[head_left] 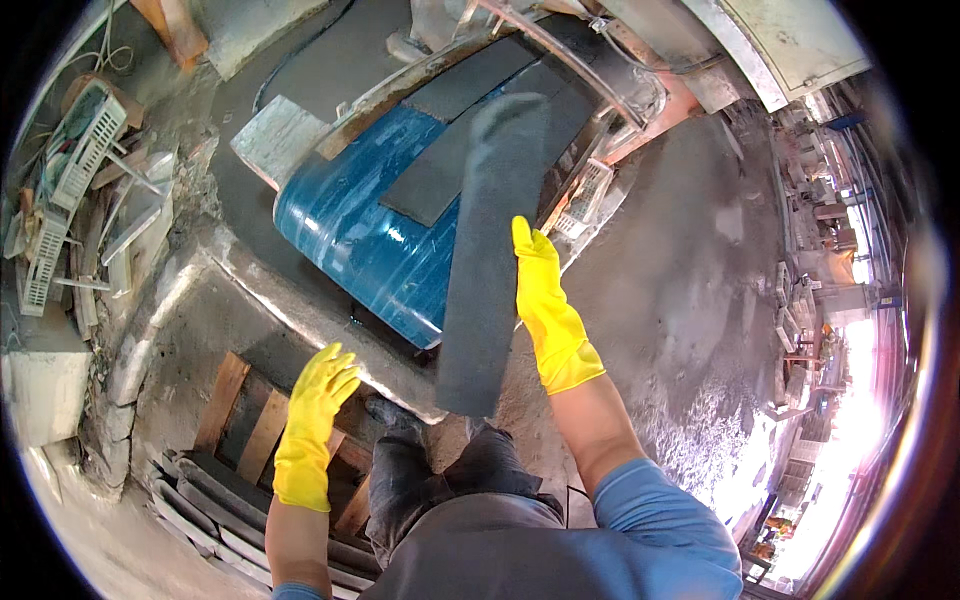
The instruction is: The person picks up rectangular dark tiles from a wooden pallet and places them onto a blue conveyor belt. They then move to a grinding machine and use a handheld tool to grind the edges of the tiles. The person repeats this process, handling the tiles one by one.
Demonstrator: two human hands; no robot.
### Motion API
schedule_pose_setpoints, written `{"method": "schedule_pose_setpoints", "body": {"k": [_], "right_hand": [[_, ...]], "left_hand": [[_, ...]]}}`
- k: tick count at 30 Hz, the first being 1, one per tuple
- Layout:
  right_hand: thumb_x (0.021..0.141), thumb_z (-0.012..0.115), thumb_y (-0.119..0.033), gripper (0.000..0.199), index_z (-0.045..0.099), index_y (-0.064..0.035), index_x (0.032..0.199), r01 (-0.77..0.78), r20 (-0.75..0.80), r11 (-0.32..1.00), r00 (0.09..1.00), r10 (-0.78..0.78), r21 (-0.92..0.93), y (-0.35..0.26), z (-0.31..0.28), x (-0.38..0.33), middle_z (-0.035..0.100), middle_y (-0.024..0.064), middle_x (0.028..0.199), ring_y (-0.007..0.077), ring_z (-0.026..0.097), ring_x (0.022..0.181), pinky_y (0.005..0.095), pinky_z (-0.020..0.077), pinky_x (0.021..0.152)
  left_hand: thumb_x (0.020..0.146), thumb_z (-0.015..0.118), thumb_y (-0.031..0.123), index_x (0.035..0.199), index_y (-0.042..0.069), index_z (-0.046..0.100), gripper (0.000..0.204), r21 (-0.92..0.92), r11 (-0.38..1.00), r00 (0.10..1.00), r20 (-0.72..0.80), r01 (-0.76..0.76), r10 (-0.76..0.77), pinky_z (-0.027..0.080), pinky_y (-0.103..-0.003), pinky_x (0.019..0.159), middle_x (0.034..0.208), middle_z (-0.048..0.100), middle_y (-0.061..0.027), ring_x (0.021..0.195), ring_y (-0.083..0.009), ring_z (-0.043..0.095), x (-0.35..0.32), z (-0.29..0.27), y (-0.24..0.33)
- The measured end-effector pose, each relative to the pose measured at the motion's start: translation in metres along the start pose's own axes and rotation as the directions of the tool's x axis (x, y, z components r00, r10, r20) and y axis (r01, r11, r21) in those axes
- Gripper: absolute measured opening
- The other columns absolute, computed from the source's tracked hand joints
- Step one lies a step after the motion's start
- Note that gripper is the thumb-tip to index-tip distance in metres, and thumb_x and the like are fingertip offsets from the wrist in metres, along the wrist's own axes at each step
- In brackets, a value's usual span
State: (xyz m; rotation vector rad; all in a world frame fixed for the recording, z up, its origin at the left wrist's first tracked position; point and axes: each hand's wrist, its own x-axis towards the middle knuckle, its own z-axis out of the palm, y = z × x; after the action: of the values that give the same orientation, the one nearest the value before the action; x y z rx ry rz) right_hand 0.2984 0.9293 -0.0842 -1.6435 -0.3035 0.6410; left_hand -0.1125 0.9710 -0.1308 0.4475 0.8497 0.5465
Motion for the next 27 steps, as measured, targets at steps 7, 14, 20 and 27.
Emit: {"method": "schedule_pose_setpoints", "body": {"k": [7,14,20,27], "right_hand": [[0.093,0.08,-0.043,0.038,0.074,-0.0055,0.094,0.783,0.752,0.473,0.579,-0.317,-0.404,-0.079,0.016,-0.024,0.067,0.017,0.083,0.0334,0.066,0.077,0.0382,0.0498,0.067],[0.079,0.082,-0.035,0.026,0.07,-0.0145,0.088,0.994,0.956,0.106,0.009,-0.292,0.023,-0.083,0.032,-0.017,0.072,0.0081,0.083,0.0337,0.07,0.078,0.0464,0.0526,0.067],[0.07,0.076,-0.024,0.044,0.073,-0.0073,0.111,0.999,0.883,0.043,0.001,-0.47,0.022,-0.028,0.005,-0.014,0.073,0.0066,0.112,0.0302,0.069,0.103,0.0424,0.0542,0.096],[0.079,0.07,-0.022,0.047,0.074,-0.0092,0.124,0.976,0.78,0.155,0.216,-0.588,-0.153,0.048,-0.027,-0.038,0.072,0.0084,0.133,0.0306,0.066,0.126,0.0487,0.0462,0.118]], "left_hand": [[0.113,0.048,0.044,0.159,0.007,0.047,0.059,-0.018,0.972,0.969,-0.077,-0.236,0.234,0.052,-0.048,0.113,0.15,0.059,-0.0212,0.13,-0.0346,0.063,-0.021,-0.003,0.058],[0.104,0.058,0.063,0.161,0.009,0.044,0.079,0.178,0.981,0.993,0.11,-0.071,0.052,0.049,-0.054,0.112,0.158,0.051,-0.0215,0.145,-0.0345,0.05,-0.035,0.004,0.051],[0.072,0.097,0.03,0.165,0.002,0.035,0.116,0.624,0.781,0.96,0.232,-0.023,-0.157,0.036,-0.037,0.122,0.164,0.045,-0.0233,0.152,-0.0338,0.044,-0.009,0.088,0.027],[0.062,0.1,0.038,0.169,0.007,0.023,0.136,0.999,0.0,0.997,0.051,-0.051,0.059,0.044,-0.049,0.119,0.163,0.035,-0.0345,0.146,-0.0494,0.046,-0.011,0.117,-0.034]]}}
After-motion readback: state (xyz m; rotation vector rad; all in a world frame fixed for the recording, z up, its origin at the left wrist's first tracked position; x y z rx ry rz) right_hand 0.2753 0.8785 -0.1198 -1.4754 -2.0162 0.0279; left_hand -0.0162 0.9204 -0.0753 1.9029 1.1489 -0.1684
